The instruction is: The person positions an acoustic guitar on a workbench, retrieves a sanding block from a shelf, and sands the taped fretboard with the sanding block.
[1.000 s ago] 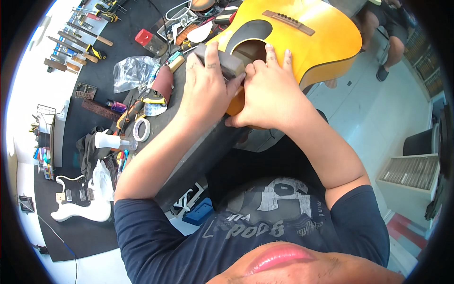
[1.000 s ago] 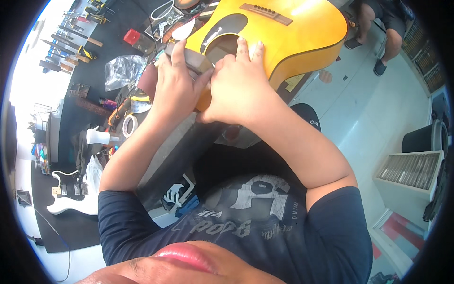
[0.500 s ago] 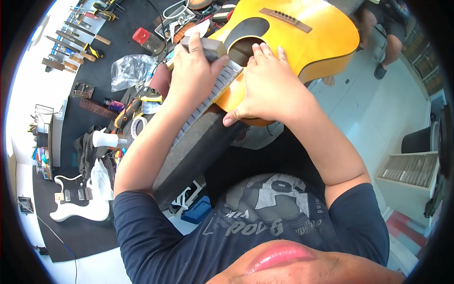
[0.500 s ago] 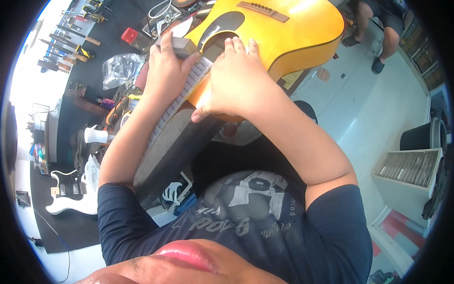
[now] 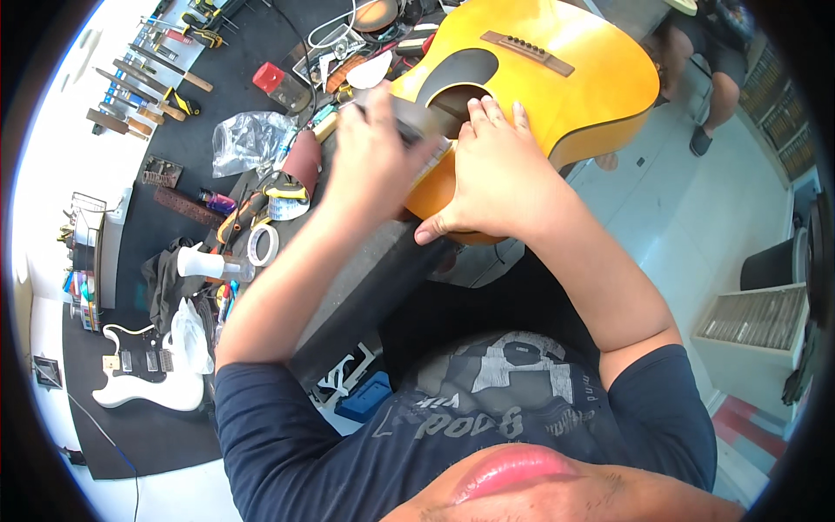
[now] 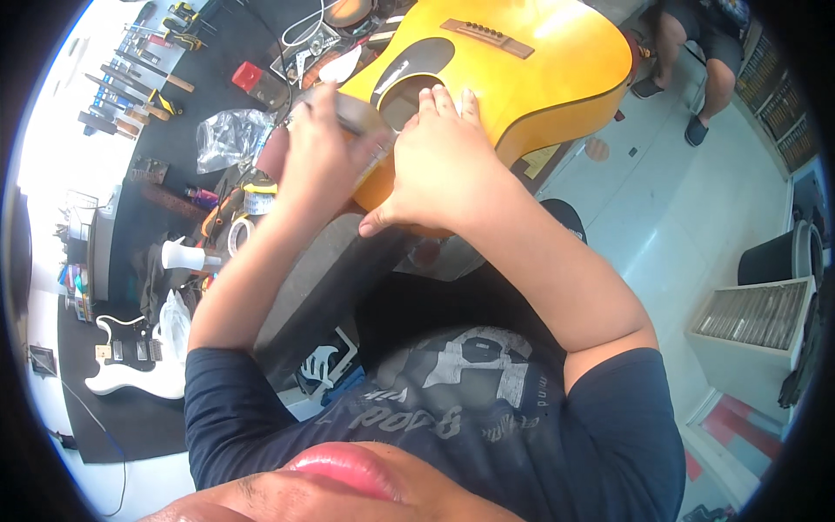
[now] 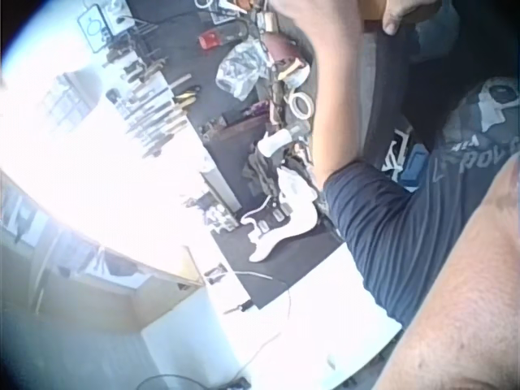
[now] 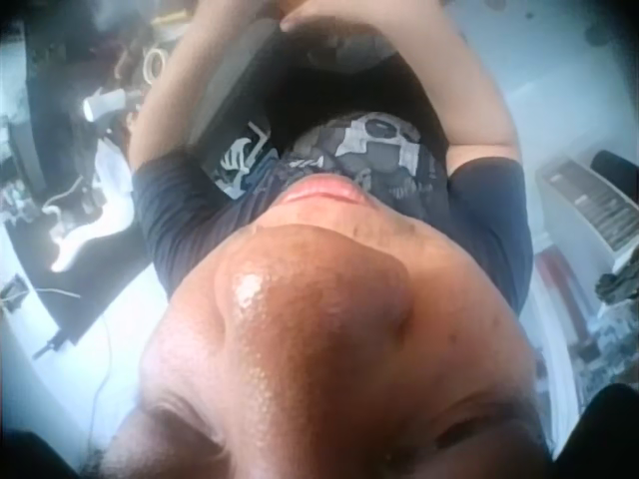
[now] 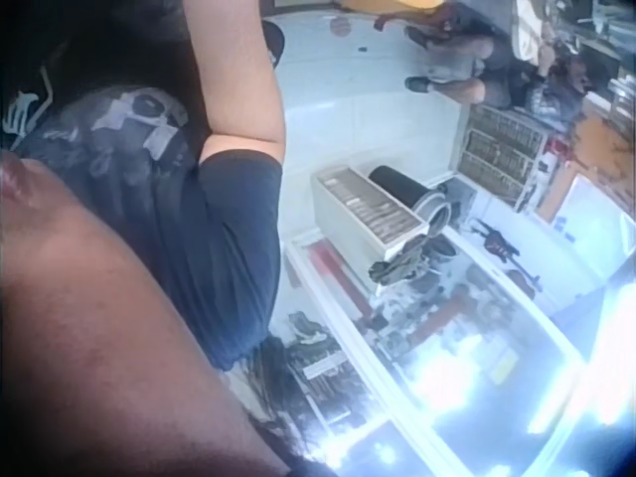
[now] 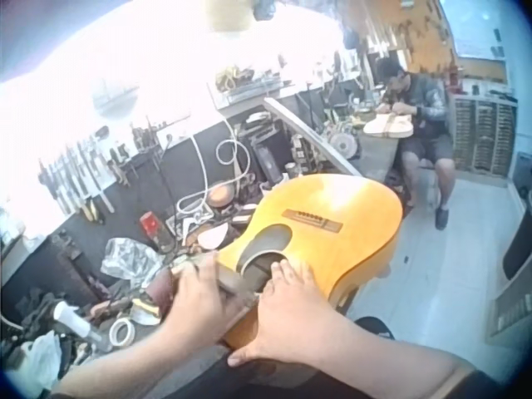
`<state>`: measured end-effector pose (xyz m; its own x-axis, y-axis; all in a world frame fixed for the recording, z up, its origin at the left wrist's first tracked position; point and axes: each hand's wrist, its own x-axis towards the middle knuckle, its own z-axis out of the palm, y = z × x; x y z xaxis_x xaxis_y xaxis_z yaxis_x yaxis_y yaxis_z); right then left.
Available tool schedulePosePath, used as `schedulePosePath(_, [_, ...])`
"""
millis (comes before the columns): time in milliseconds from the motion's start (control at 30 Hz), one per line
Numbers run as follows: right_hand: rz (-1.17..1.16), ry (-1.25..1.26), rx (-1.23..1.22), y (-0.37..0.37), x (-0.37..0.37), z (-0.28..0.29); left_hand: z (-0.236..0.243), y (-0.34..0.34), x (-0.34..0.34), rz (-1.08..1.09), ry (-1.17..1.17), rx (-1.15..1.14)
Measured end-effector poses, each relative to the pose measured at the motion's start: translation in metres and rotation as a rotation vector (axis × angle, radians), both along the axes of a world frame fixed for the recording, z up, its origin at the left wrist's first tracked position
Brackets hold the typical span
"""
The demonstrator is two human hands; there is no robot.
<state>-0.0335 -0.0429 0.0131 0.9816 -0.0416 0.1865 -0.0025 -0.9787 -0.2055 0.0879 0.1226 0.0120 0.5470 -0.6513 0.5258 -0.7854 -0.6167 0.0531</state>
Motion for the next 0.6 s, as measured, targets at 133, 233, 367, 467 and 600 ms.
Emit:
schedulePosePath(133, [-0.019,0.049,0.007,-0.005,0.002,0.011,0.02,-0.008,0.004,0.111,0.252,-0.001])
schedulePosePath(233, [0.002,-0.004,-0.004,-0.001,0.001,0.003,-0.004,-0.003,-0.005,-0.076,-0.048,0.0])
schedulePosePath(367, [-0.004,0.028,0.008,-0.002,0.0,0.006,0.028,0.011,0.031,0.237,0.099,-0.023])
schedulePosePath(467, [-0.017,0.033,-0.011,-0.002,0.001,0.007,0.062,0.04,0.048,0.139,-0.113,-0.216])
schedulePosePath(600, [-0.034,0.032,-0.034,0.0,0.003,0.003,0.1,0.103,0.04,0.221,-0.13,-0.231])
